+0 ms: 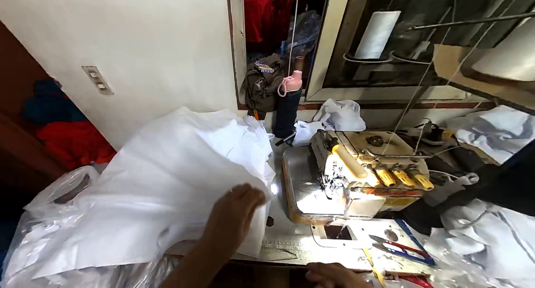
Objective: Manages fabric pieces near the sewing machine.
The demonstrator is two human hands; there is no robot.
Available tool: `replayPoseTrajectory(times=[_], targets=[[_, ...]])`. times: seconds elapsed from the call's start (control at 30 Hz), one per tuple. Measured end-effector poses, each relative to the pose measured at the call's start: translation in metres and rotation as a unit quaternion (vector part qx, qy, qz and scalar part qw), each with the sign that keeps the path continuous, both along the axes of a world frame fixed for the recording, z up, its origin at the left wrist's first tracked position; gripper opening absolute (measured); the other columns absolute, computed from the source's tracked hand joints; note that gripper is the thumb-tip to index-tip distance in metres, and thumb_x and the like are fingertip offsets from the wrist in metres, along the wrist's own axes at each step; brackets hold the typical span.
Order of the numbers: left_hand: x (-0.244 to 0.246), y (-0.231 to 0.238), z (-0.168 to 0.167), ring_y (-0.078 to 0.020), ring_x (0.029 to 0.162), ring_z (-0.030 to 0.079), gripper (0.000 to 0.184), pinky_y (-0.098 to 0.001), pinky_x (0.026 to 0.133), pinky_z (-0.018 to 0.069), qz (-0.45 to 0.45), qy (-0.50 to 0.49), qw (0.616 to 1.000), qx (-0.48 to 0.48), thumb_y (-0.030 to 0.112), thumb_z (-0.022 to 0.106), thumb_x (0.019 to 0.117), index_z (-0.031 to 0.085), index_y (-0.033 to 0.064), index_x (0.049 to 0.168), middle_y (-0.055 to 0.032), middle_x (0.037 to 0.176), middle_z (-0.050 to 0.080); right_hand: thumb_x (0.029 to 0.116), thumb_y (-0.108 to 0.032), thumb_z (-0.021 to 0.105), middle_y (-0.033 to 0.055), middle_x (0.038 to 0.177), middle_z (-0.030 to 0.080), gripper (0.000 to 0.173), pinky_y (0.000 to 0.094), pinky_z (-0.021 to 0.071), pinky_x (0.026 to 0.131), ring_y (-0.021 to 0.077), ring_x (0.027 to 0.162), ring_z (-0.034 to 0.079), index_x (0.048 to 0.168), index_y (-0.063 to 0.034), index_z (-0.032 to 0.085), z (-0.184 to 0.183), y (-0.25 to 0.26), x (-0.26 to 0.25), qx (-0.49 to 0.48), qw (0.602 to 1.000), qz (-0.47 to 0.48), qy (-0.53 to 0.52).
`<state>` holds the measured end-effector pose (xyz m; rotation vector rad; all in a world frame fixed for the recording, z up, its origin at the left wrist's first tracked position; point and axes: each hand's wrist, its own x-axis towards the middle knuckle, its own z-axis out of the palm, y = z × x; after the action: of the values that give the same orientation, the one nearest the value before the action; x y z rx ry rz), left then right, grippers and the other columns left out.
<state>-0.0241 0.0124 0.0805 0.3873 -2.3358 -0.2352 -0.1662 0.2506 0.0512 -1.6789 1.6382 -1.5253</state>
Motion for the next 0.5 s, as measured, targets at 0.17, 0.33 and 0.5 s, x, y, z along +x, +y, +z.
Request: replayPoseTrajectory(times=[0.17, 0.33, 0.5], targets=[[0.031, 0.010, -0.049, -0.0167, 0.079, 0.070, 0.020, -0.0318, 0.070, 0.0602, 0.046, -0.048, 0.991, 0.112, 0.022, 0.061, 0.1002, 0.074, 0.0072, 0.100, -0.0073, 0.094, 0.071, 0.1008, -0.006, 0.060, 0.0161, 0.105, 0.072, 0.020, 0.0312, 0.0584, 0.079, 0.0152, 0.086, 0.069, 0.115, 0.0048, 0.070, -0.020, -0.007, 0.011, 0.105, 0.990, 0.075, -0.054], [0.029, 0.012, -0.039, -0.0100, 0.083, 0.067, 0.021, -0.0240, 0.077, 0.0571, 0.058, -0.034, 0.964, 0.257, 0.024, 0.071, 0.0950, 0.072, 0.0033, 0.097, -0.0059, 0.092, 0.069, 0.1021, -0.012, 0.059, 0.0122, 0.101, 0.073, 0.025, 0.0323, 0.0605, 0.075, 0.0136, 0.082, 0.071, 0.120, 0.0046, 0.067, -0.052, -0.038, 0.020, 0.133, 0.977, 0.104, -0.131], [0.018, 0.005, -0.050, -0.0091, 0.082, 0.069, 0.023, -0.0269, 0.080, 0.0583, 0.037, -0.073, 0.893, 0.444, 0.017, 0.058, 0.1030, 0.069, -0.0014, 0.112, -0.0063, 0.096, 0.071, 0.1029, -0.022, 0.060, 0.0145, 0.114, 0.068, 0.053, 0.0360, 0.0627, 0.077, 0.0193, 0.089, 0.073, 0.146, 0.0018, 0.042, -0.042, -0.121, 0.019, 0.155, 0.945, -0.008, -0.287]])
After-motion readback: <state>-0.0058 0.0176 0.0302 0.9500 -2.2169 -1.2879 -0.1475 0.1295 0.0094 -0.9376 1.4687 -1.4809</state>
